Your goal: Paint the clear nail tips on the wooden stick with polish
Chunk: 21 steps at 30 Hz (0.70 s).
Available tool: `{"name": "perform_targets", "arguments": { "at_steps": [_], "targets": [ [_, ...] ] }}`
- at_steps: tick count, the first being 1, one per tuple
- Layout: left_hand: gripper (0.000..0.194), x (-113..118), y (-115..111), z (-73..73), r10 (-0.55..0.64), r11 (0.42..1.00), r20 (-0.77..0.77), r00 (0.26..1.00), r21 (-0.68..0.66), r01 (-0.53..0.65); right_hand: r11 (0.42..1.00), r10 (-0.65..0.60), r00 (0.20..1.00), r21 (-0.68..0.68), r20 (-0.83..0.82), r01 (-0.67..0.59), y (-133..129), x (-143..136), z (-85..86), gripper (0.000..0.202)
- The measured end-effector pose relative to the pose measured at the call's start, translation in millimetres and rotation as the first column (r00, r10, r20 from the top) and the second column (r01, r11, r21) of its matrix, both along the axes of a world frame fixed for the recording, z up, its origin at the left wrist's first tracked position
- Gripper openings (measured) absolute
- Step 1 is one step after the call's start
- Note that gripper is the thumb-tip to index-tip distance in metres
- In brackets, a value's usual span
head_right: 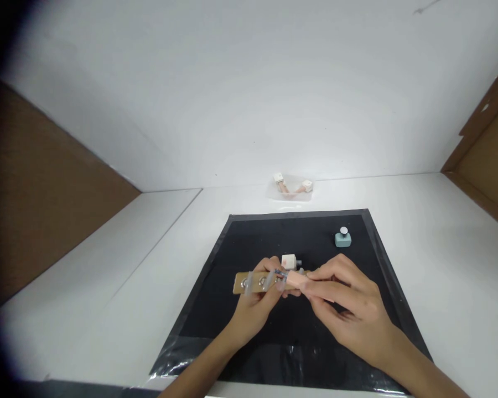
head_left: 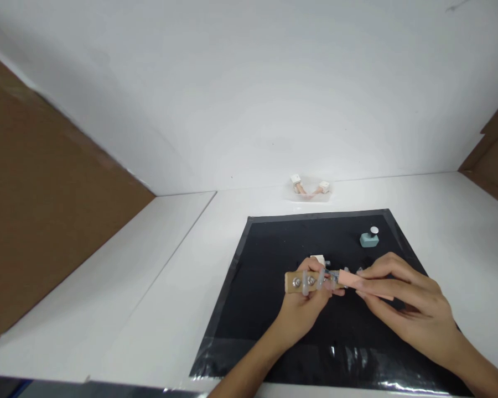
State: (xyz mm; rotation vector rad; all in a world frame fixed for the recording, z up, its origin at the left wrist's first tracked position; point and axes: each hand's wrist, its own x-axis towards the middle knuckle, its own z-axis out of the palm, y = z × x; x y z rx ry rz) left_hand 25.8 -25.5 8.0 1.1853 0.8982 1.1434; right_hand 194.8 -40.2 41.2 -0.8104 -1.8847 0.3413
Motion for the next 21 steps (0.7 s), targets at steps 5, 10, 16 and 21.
{"name": "perform_targets", "arguments": {
  "at_steps": [5,10,16,21],
  "targets": [
    [0.038,0.6,0.6,4.6,-0.010,1.000,0.006,1.000,0.021,0.010,1.000,-0.013,0.999,0.004,0.031,0.013,-1.1,-0.3,0.6,0.030],
    [0.036,0.5,1.2,4.3,-0.025,0.999,0.011,1.000,0.035,0.025,1.000,-0.007,0.998,0.003,0.062,0.007,-2.3,2.0,-2.2,0.026],
    [0.035,-0.4,1.6,2.2,-0.028,0.999,0.005,1.000,0.030,0.028,0.999,-0.013,0.996,0.044,0.087,0.009,-2.8,3.3,-3.7,0.024],
    [0.034,-1.0,1.0,3.1,-0.025,0.999,0.018,1.000,0.033,0.024,0.998,-0.053,0.997,0.036,0.052,0.051,-3.2,2.4,-4.3,0.027]
  ]
}}
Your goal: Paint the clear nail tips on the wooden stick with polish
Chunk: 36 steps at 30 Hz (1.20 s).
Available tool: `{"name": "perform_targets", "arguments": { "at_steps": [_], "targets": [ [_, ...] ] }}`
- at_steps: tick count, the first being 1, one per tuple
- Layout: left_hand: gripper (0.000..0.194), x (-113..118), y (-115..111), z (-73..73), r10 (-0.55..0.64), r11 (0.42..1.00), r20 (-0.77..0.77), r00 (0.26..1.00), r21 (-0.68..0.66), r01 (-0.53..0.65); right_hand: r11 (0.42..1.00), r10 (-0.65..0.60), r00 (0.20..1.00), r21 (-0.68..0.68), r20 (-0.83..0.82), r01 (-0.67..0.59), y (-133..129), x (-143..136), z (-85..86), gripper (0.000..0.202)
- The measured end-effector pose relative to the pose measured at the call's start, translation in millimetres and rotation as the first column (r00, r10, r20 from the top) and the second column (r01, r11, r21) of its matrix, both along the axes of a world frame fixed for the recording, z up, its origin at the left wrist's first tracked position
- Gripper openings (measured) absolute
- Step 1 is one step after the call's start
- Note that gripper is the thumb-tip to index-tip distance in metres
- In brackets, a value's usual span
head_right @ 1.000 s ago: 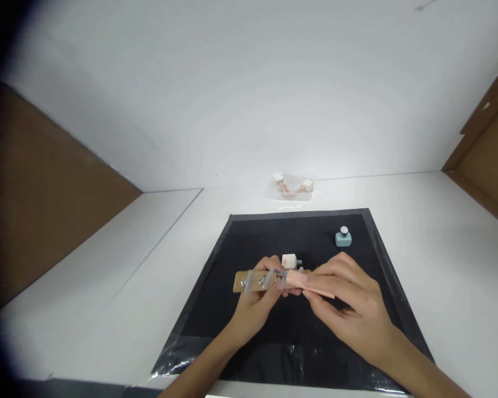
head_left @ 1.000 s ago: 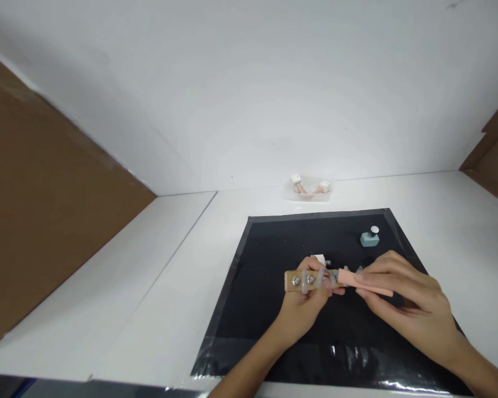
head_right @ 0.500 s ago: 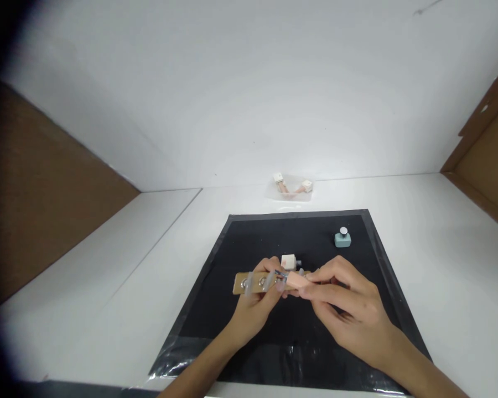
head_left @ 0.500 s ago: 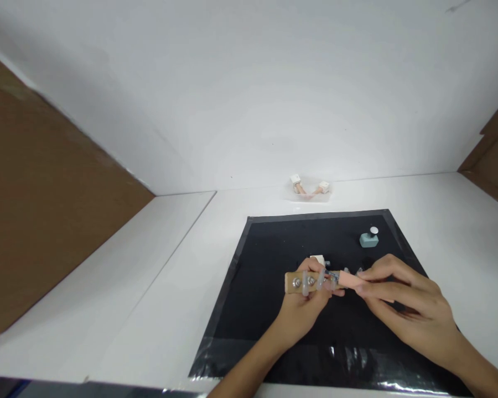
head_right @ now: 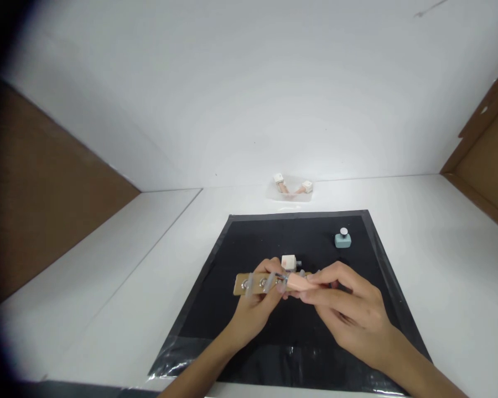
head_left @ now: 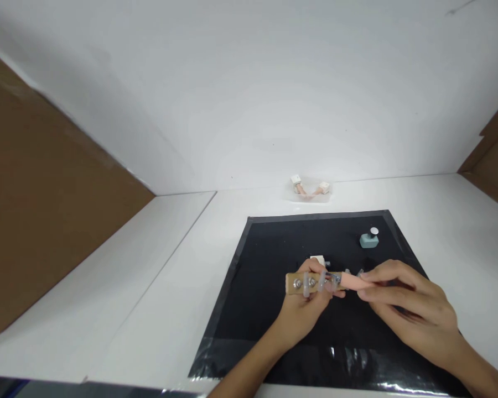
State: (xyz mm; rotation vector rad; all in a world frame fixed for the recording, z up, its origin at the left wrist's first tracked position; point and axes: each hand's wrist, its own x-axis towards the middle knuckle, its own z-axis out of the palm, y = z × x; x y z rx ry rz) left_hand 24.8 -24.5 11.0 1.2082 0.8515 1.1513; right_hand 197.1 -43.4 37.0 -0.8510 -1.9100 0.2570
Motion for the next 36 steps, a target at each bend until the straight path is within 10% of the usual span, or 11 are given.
{"name": "perform_targets", "arguments": {
  "at_steps": [36],
  "targets": [
    [0.028,0,-4,-8.5,0.027,0.996,-0.073,0.997,0.090,-0.021,0.995,-0.041,0.999,-0.087,-0.014,0.040,2,-4,6.4,0.019]
  ]
}}
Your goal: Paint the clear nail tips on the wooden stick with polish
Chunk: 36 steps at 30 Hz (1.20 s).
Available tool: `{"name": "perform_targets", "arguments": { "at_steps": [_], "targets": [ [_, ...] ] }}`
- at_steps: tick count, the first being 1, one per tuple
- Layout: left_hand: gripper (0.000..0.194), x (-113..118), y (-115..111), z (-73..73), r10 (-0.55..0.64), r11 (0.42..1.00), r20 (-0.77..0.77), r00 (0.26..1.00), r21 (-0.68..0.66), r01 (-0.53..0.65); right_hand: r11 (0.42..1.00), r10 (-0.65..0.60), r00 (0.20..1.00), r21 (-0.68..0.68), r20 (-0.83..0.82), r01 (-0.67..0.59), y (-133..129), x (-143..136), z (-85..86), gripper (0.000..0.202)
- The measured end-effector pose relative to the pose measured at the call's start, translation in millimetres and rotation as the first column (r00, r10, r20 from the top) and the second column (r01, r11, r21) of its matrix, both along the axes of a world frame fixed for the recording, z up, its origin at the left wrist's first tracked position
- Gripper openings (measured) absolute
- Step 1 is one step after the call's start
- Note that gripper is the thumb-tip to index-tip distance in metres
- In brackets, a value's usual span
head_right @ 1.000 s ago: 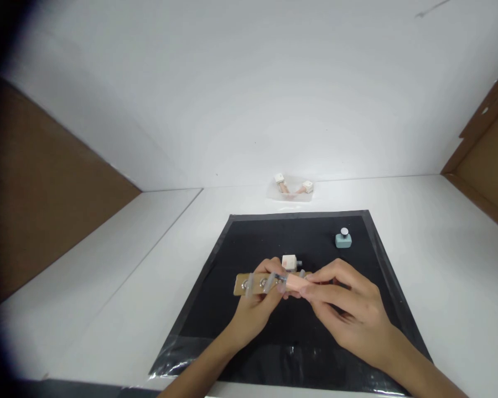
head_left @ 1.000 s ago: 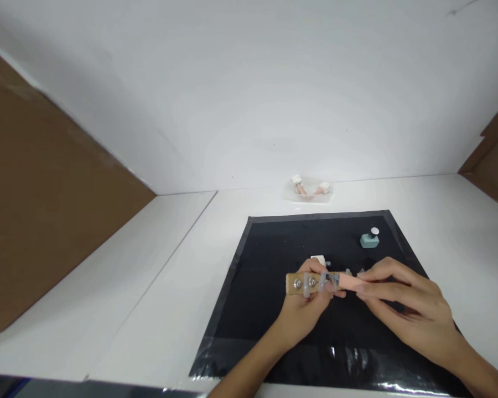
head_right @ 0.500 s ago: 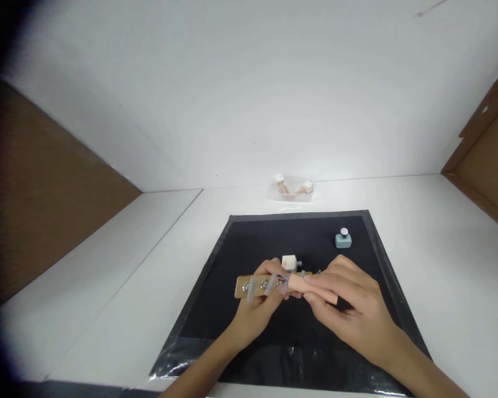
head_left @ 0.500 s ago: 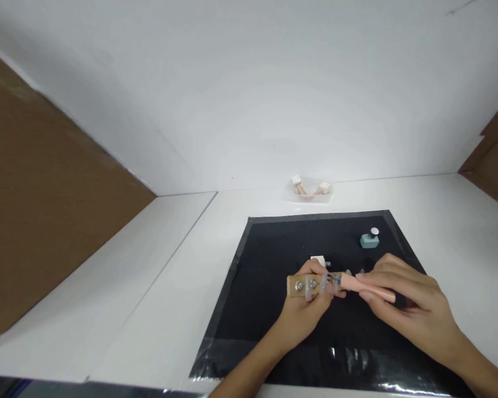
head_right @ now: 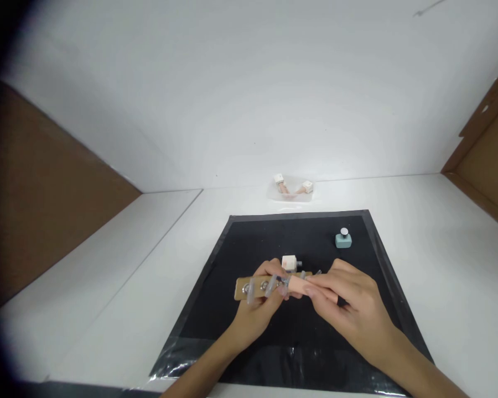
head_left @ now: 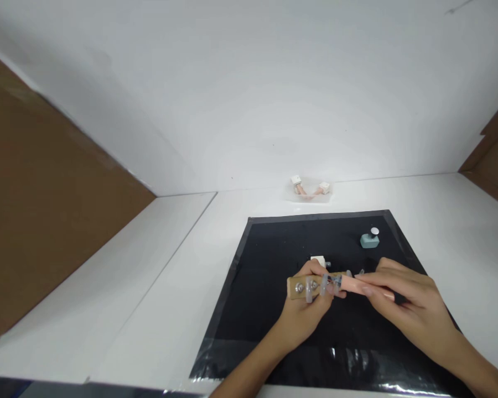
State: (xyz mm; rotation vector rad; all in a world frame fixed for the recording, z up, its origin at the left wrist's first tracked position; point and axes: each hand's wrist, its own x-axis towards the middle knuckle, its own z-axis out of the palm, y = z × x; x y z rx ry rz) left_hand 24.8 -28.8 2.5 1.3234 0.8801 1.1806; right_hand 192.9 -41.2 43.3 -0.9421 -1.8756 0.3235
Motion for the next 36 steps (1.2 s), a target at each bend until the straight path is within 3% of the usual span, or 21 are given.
{"name": "perform_targets", "arguments": {
  "at_steps": [7,12,18,21,26,31,36],
  "targets": [
    [0.029,-1,-1,-0.9,-0.031,0.999,0.013,0.999,-0.041,0.031,0.978,-0.072,0.997,-0.197,-0.023,0.066,-2,3,0.3,0.024],
    [0.031,-3,-2,-4.8,-0.036,0.996,0.030,0.999,-0.076,0.038,0.941,-0.193,0.965,-0.313,-0.175,0.131,0,8,-4.7,0.011],
    [0.019,-5,-1,-9.4,-0.062,0.993,-0.032,0.998,0.101,0.065,0.926,-0.076,0.896,-0.365,-0.437,-0.100,4,21,-14.9,0.011],
    [0.009,-6,0,-13.1,-0.032,0.973,-0.101,0.994,0.225,0.055,0.929,-0.010,0.913,-0.341,-0.408,-0.142,2,21,-16.7,0.014],
    [0.010,-7,1,-20.8,0.038,0.931,-0.219,0.975,0.362,0.045,0.965,0.045,0.962,-0.236,-0.269,-0.112,-1,18,-14.0,0.011],
    [0.011,-7,1,-20.0,0.064,0.922,-0.205,0.977,0.386,0.020,0.986,0.163,0.977,-0.012,-0.139,-0.167,-3,17,-8.1,0.011],
    [0.011,-6,2,-12.1,0.072,0.928,-0.192,0.979,0.372,0.004,0.959,0.184,0.981,0.208,0.057,-0.192,-2,13,-1.1,0.023]
  ]
}}
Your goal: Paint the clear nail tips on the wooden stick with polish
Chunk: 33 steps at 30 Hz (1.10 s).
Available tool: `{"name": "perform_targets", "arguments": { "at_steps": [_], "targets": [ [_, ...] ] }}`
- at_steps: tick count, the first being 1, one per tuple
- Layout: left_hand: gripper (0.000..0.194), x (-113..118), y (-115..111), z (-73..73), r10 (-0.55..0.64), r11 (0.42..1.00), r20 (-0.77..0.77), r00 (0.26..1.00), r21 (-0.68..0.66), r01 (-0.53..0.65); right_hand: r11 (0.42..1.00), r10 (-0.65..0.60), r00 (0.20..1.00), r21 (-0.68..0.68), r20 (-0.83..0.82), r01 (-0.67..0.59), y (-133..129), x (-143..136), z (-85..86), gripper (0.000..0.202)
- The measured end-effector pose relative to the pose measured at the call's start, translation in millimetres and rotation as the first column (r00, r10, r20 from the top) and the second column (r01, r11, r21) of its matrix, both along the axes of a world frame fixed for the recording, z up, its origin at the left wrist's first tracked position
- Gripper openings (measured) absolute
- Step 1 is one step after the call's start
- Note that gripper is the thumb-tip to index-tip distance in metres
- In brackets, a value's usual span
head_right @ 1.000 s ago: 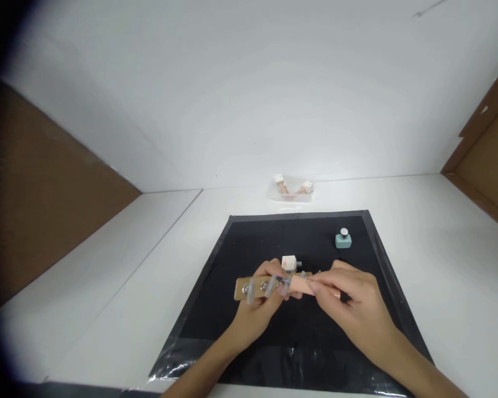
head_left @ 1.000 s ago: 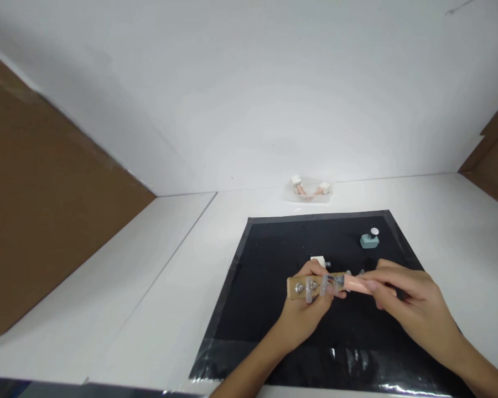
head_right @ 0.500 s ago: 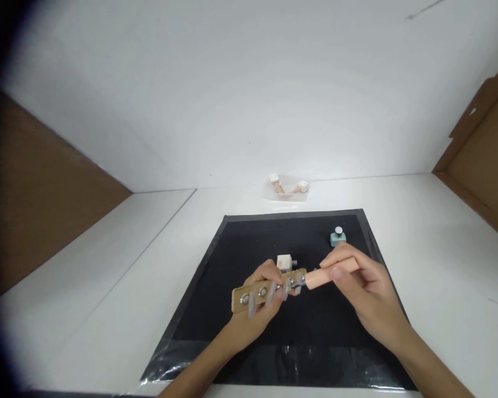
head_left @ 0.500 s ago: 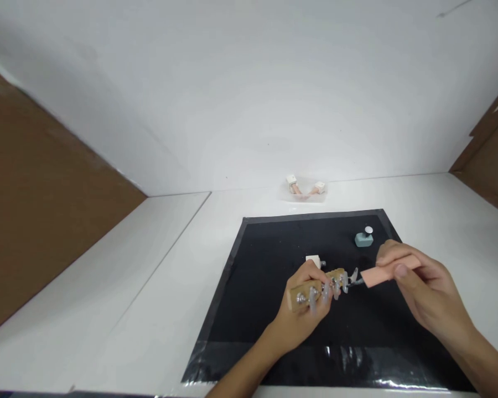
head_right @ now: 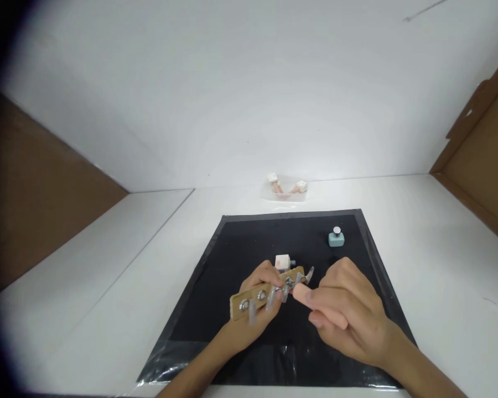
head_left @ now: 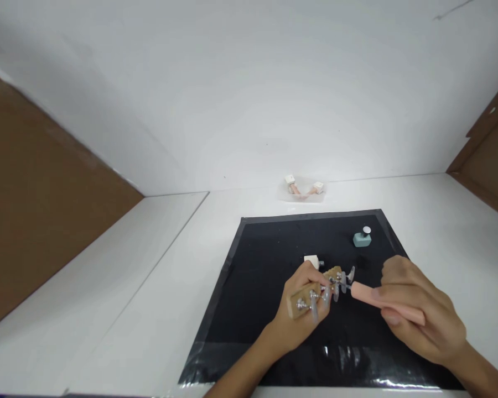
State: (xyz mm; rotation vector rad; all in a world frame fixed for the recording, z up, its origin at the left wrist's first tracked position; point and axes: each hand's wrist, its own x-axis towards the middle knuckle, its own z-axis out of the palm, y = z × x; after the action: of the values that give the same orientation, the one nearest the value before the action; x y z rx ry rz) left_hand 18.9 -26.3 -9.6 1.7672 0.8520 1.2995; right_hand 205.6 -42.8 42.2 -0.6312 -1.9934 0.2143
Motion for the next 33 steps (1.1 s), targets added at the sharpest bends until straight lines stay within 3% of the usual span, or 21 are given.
{"name": "perform_targets", "arguments": {
  "at_steps": [5,10,17,24,28,30,33],
  "targets": [
    [0.012,3,4,0.3,0.010,1.000,-0.007,1.000,0.003,-0.010,0.999,-0.005,0.997,0.047,0.079,0.002,2,3,-4.7,0.025],
    [0.011,4,7,-1.3,0.021,1.000,-0.021,1.000,0.001,-0.021,0.998,0.055,0.995,0.034,0.085,-0.058,2,4,-3.2,0.015],
    [0.012,3,4,-5.8,0.025,0.999,-0.031,0.999,0.040,-0.024,0.996,-0.057,0.998,0.077,0.035,0.054,3,0,1.2,0.019],
    [0.008,6,7,1.7,0.040,0.999,-0.051,0.998,-0.006,-0.041,0.997,0.047,0.995,0.058,0.084,-0.052,6,1,-0.3,0.014],
    [0.007,4,6,0.3,0.033,0.999,-0.042,0.999,-0.033,-0.034,0.999,0.020,0.998,-0.047,-0.063,-0.023,3,1,-1.0,0.014],
    [0.007,3,4,-0.9,0.026,0.999,-0.017,1.000,-0.043,-0.027,0.982,-0.058,0.980,-0.186,-0.190,0.022,0,1,-4.6,0.014],
    [0.014,1,1,0.2,-0.023,0.987,0.041,0.999,-0.160,0.029,0.889,-0.181,0.918,-0.459,-0.353,-0.001,-1,2,-10.4,0.014]
  ]
}}
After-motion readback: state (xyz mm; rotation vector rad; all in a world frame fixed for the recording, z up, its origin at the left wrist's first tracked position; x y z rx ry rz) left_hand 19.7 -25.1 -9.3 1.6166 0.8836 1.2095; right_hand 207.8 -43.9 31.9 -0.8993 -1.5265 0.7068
